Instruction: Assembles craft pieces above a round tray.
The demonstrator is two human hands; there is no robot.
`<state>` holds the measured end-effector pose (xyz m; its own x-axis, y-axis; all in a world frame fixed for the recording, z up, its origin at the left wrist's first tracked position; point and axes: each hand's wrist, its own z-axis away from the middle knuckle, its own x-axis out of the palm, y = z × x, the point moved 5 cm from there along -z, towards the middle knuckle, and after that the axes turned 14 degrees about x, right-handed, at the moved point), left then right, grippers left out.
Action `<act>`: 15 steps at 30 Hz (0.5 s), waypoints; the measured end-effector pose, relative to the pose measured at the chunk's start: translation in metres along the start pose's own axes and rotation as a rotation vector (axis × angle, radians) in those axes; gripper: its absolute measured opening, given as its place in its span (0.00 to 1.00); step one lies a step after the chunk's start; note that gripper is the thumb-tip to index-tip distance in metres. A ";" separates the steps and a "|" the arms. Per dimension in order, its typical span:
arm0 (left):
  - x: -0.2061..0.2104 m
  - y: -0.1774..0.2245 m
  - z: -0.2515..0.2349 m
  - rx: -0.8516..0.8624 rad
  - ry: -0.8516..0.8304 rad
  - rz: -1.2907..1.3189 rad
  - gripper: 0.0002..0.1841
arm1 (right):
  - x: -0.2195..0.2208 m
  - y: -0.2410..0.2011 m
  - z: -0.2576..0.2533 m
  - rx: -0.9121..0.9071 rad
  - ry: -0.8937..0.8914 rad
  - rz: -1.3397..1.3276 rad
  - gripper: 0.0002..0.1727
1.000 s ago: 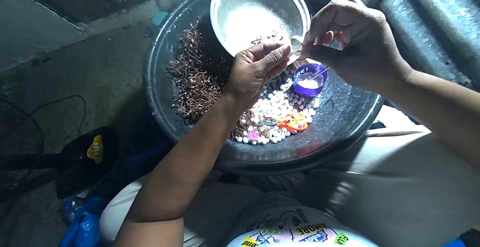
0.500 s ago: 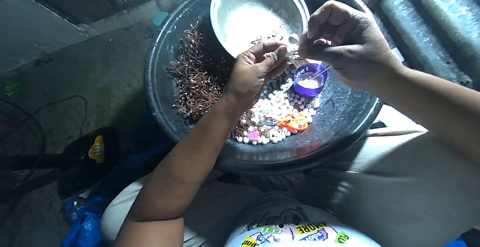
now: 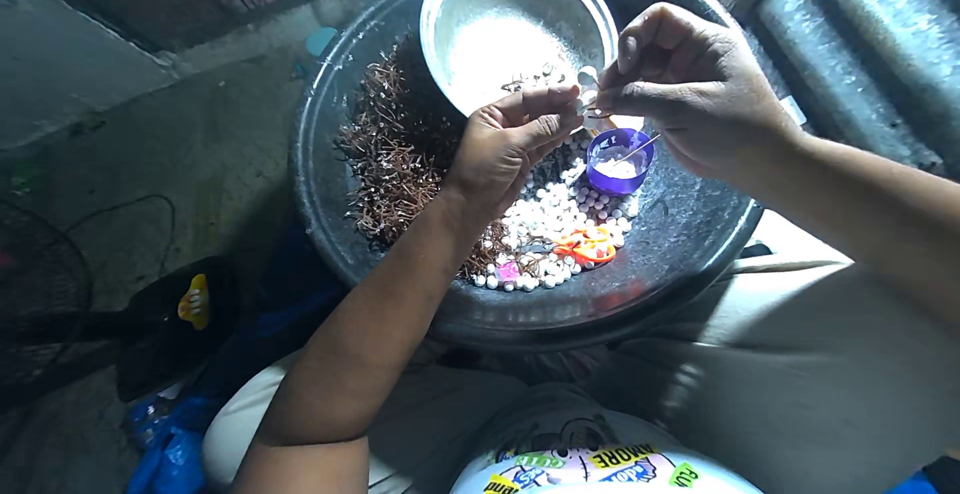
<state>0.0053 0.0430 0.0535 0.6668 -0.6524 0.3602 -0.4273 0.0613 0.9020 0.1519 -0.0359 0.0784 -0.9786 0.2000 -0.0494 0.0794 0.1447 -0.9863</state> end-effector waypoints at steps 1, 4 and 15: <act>0.000 0.000 0.000 0.010 -0.006 -0.002 0.13 | 0.000 0.000 0.000 0.003 0.006 -0.020 0.16; -0.001 -0.001 -0.001 0.014 -0.018 -0.016 0.13 | 0.001 0.001 0.000 0.010 0.020 -0.034 0.16; 0.001 0.000 0.000 -0.051 -0.001 -0.015 0.07 | 0.001 -0.005 0.002 -0.147 0.023 0.193 0.13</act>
<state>0.0060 0.0420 0.0538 0.6720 -0.6546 0.3463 -0.3853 0.0903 0.9184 0.1504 -0.0382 0.0826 -0.9382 0.2594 -0.2293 0.2928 0.2409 -0.9253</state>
